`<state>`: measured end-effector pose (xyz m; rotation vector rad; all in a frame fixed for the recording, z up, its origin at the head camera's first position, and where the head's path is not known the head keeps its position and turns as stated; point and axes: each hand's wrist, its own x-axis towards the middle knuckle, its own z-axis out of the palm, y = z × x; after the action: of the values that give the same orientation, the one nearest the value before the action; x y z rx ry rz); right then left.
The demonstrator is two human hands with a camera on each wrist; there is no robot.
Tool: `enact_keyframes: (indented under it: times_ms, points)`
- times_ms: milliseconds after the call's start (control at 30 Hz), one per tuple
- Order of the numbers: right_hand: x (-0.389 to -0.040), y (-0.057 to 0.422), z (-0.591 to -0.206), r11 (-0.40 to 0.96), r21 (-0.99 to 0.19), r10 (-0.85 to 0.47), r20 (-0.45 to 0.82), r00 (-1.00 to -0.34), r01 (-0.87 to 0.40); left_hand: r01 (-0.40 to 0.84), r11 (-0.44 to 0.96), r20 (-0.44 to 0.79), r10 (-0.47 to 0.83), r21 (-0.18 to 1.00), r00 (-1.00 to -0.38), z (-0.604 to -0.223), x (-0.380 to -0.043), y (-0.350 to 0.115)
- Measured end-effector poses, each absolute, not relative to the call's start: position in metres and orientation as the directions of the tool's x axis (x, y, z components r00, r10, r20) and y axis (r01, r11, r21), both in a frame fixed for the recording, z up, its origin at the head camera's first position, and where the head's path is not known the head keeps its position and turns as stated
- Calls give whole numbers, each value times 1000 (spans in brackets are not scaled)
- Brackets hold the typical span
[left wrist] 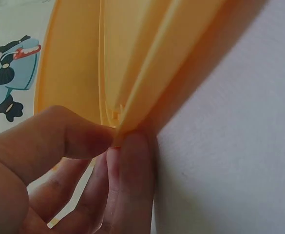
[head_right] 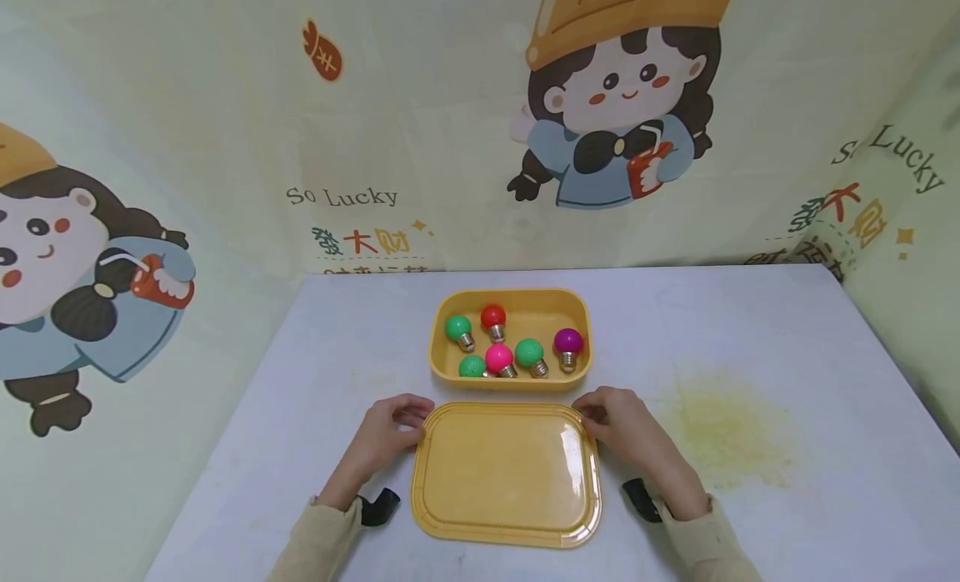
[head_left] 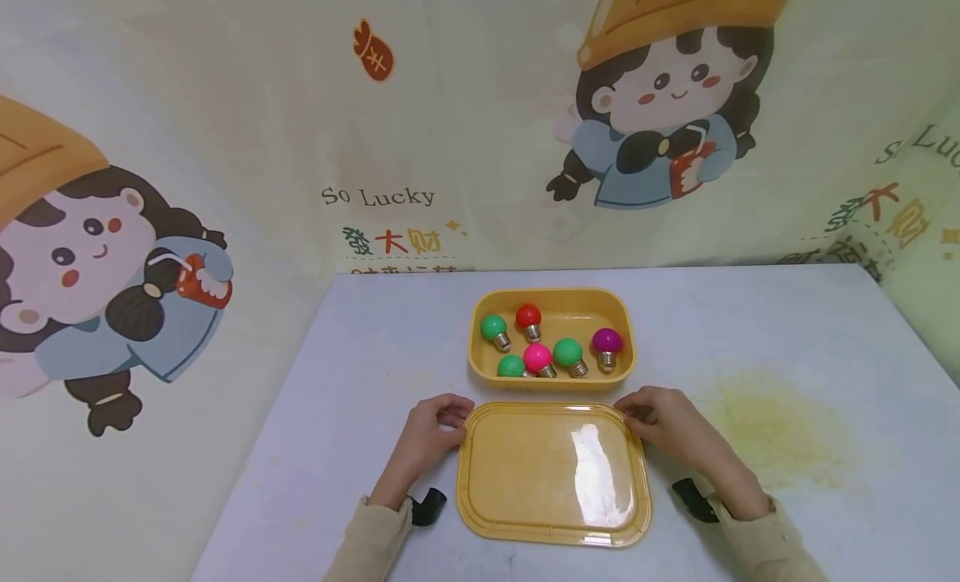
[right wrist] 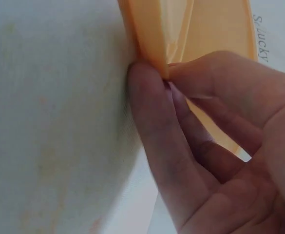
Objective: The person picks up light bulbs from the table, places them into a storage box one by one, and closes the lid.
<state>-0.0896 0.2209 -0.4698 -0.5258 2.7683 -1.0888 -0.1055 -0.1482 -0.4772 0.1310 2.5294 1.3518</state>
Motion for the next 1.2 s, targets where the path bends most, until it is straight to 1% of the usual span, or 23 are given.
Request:
enact_keyframes:
  times_ms: [167,300,467,600,767,1000,1200]
  points:
    - [-91,222,-467,681,-676,-357,30,-934,-282,-54,548,-183,183,835,-966,-476,-105,-149]
    - [-93,223,-464,679,-676,-357,38,-934,-287,-33,562,-160,178,826,-971,-475,-105,-150]
    - [-93,224,-461,666,-669,-362,98,-927,-331,-31,571,-154,169,820,-974,-472,-106,-149]
    - [-93,225,-456,653,-666,-367,138,-920,-361,-67,548,-194,176,834,-965,-469,-106,-150]
    - [-94,226,-449,657,-659,-358,155,-921,-366,-119,476,-243,209,871,-947,-467,-107,-152]
    - [-94,226,-441,662,-681,-342,98,-935,-313,-174,360,-262,213,917,-941,-458,-107,-152]
    - [-94,227,-436,660,-704,-333,39,-942,-262,-177,322,-257,225,930,-940,-453,-108,-153]
